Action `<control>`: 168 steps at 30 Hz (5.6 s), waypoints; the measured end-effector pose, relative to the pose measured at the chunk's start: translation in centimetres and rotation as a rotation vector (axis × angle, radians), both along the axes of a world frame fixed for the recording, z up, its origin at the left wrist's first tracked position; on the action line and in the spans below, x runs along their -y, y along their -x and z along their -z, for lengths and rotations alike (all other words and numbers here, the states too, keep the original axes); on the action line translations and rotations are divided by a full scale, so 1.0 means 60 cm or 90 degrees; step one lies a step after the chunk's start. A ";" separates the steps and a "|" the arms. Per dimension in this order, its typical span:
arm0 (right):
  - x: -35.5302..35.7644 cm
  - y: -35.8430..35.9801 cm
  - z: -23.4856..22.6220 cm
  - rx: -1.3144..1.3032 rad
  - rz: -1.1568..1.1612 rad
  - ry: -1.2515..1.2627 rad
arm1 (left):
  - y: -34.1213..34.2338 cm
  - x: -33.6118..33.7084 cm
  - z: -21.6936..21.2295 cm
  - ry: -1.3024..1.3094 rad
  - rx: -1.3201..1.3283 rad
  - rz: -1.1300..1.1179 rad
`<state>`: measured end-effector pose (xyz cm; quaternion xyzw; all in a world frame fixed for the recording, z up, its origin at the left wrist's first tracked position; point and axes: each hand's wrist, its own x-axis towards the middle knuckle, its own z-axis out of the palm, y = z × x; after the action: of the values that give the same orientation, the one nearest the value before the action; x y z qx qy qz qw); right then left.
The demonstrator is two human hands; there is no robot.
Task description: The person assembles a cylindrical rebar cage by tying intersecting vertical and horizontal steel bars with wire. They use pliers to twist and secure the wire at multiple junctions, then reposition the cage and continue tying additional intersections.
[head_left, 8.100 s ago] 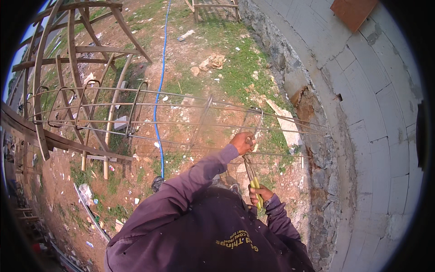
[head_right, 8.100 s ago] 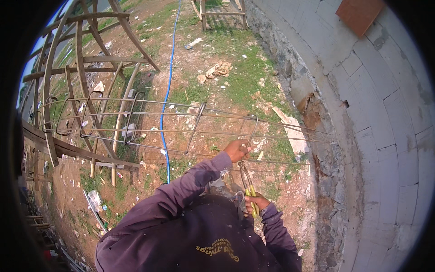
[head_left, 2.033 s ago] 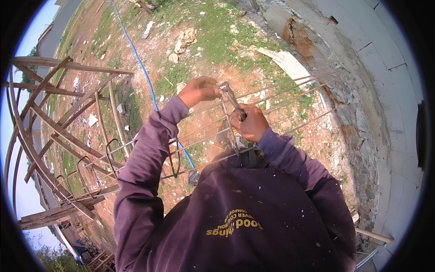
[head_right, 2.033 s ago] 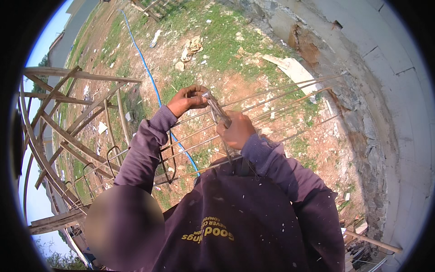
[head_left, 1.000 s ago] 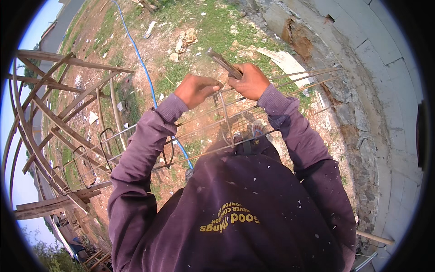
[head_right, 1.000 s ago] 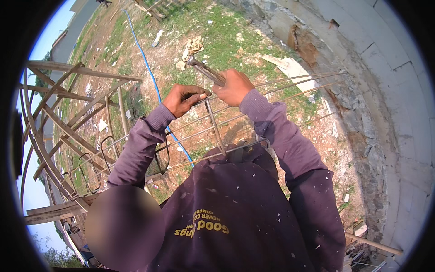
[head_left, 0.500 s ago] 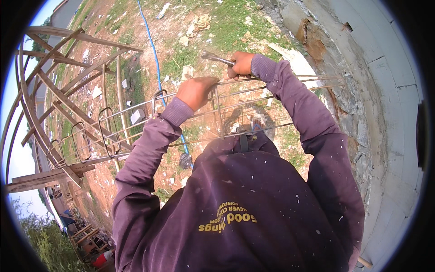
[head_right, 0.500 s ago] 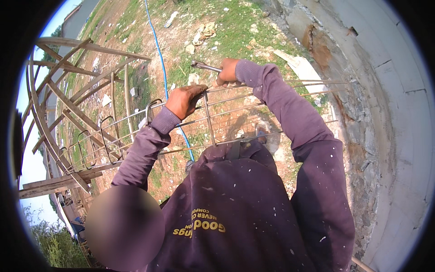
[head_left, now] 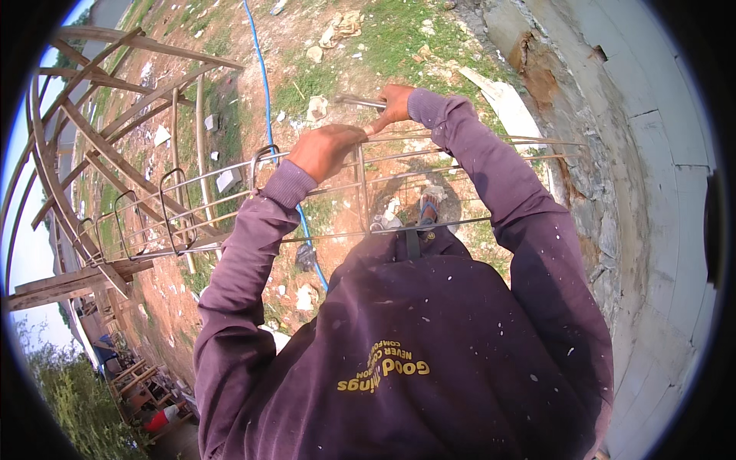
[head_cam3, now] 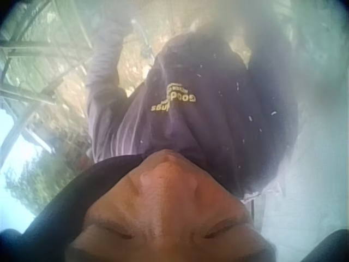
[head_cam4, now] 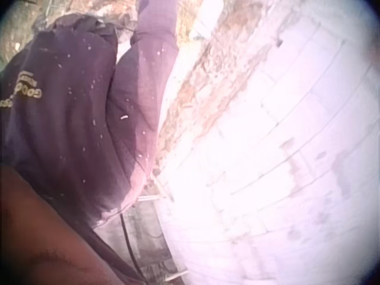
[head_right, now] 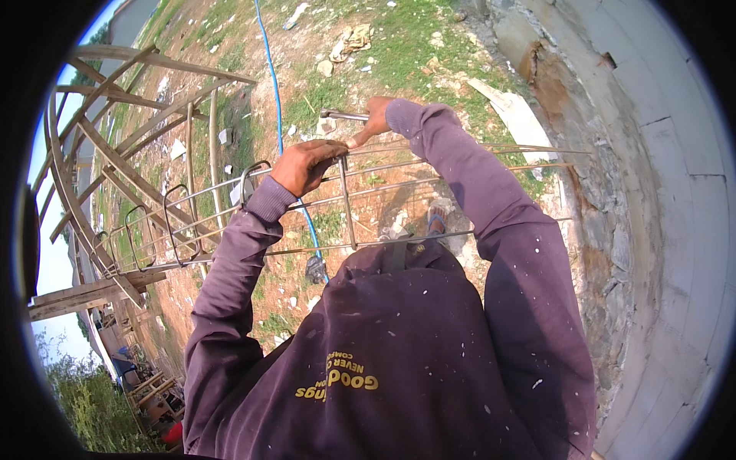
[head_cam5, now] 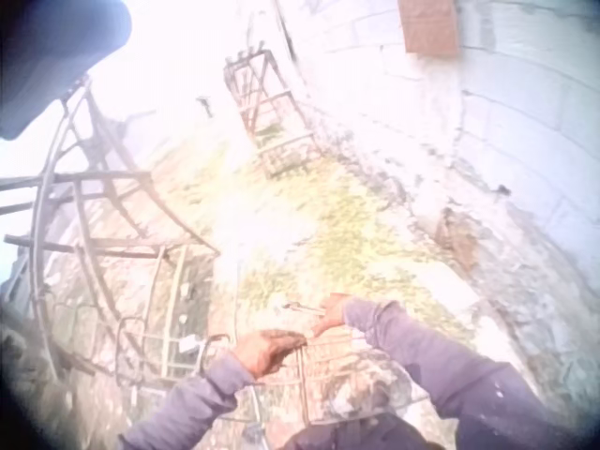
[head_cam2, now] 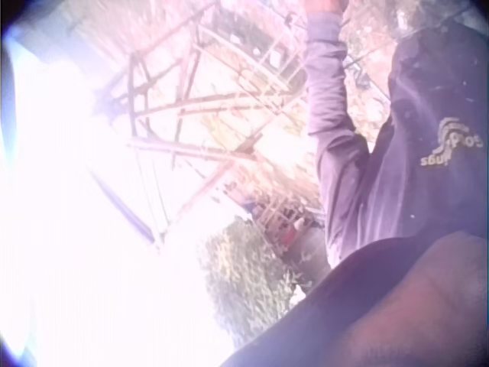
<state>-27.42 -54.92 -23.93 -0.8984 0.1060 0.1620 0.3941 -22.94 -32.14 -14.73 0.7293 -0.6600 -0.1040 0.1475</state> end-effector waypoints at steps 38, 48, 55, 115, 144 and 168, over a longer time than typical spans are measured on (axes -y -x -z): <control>-0.138 0.219 -0.081 0.260 0.085 0.176 | -0.049 0.037 -0.021 0.087 -0.121 0.001; -0.109 0.180 -0.070 0.097 0.002 0.044 | -0.071 0.036 0.018 0.014 -0.141 0.005; -0.134 0.191 -0.069 0.231 0.072 0.016 | -0.063 0.021 0.040 0.003 -0.169 -0.038; 0.037 0.088 -0.188 -0.143 -0.413 0.387 | -0.018 -0.001 0.046 0.065 -0.325 -0.285; -0.030 -0.004 -0.251 -0.074 -0.588 0.622 | 0.002 -0.003 0.004 -0.064 -0.240 -0.323; -0.055 0.111 -0.199 0.095 -0.380 0.680 | -0.011 -0.002 0.042 -0.040 -0.232 -0.261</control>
<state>-34.09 -51.62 -11.98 -0.9715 -0.1111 0.1266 -0.1666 -22.29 -32.02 -17.28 0.8210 -0.4576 -0.2219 0.2594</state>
